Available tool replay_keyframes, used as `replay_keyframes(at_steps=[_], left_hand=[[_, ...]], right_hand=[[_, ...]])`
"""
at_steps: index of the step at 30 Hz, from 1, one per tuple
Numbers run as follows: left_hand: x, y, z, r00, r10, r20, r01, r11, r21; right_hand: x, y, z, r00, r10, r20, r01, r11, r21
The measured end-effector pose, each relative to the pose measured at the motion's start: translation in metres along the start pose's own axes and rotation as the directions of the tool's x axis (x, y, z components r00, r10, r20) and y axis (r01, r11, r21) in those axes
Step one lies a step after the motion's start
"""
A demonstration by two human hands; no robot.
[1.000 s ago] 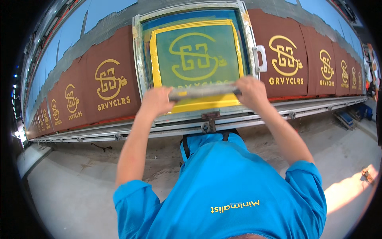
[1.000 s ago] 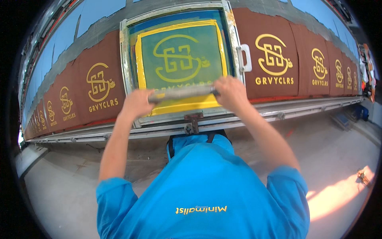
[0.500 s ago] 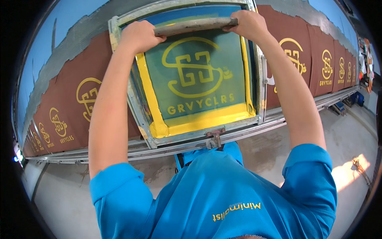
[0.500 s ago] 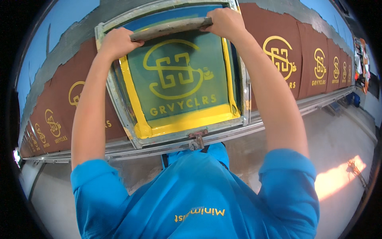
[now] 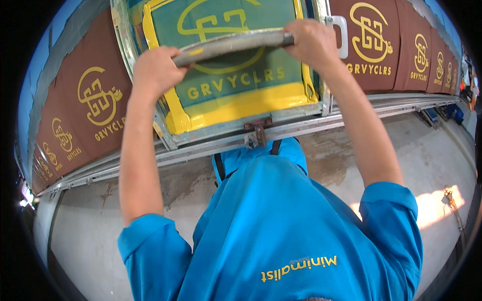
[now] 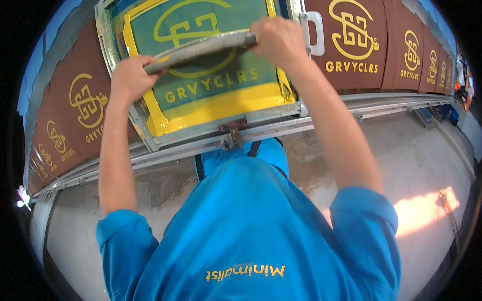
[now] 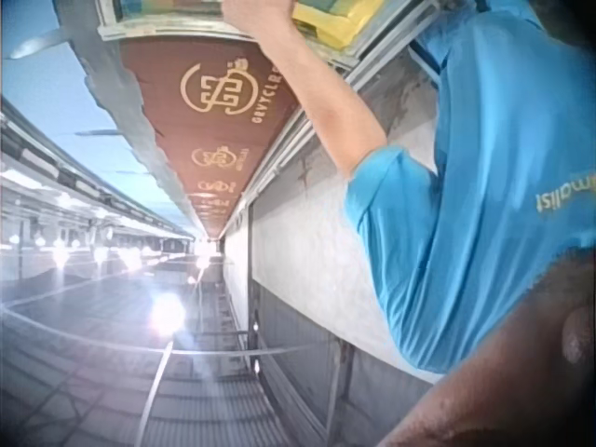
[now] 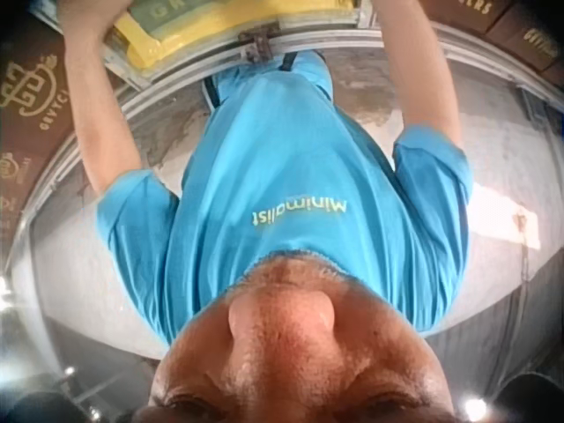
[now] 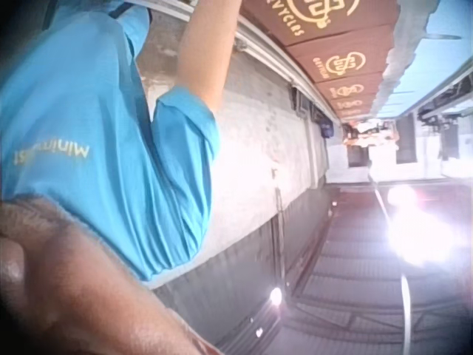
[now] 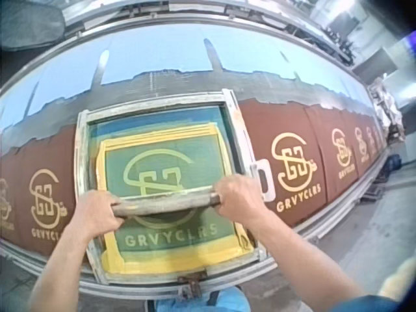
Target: The person uses a squeegee to spread yellow ink across a screen-printing frame with a GRVYCLRS stencil, repeatedly pulling the ink over the mesh. After several passes, the person lifts the screen and peels back a brown fabric to reveal the printed logo underneath.
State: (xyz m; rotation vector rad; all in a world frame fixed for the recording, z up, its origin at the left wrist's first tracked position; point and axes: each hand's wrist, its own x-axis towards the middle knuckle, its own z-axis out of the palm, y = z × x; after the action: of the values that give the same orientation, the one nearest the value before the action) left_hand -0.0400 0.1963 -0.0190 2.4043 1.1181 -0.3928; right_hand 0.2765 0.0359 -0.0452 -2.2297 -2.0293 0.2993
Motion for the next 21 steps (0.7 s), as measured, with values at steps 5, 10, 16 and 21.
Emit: replay_keyframes(at_steps=[5,10,16,21], left_hand=[[-0.105,0.033,0.061,0.998,-0.031,0.06,0.028,0.998,0.052],[-0.173,0.051,0.084,0.989,-0.06,-0.137,0.055,0.997,-0.046],[-0.173,0.086,0.101,0.926,0.194,-0.324,-0.203,0.979,0.008],[-0.185,0.13,0.138,0.925,0.115,-0.363,-0.167,0.979,-0.115]], right_hand=[[-0.127,-0.034,0.016,0.994,-0.041,-0.101,0.052,0.994,0.1],[-0.17,-0.065,-0.029,0.998,-0.061,-0.029,0.066,0.963,0.262],[-0.104,0.058,0.003,0.858,0.312,-0.408,-0.122,0.895,0.429],[-0.048,0.173,0.071,0.77,0.619,-0.154,-0.301,0.566,0.767]])
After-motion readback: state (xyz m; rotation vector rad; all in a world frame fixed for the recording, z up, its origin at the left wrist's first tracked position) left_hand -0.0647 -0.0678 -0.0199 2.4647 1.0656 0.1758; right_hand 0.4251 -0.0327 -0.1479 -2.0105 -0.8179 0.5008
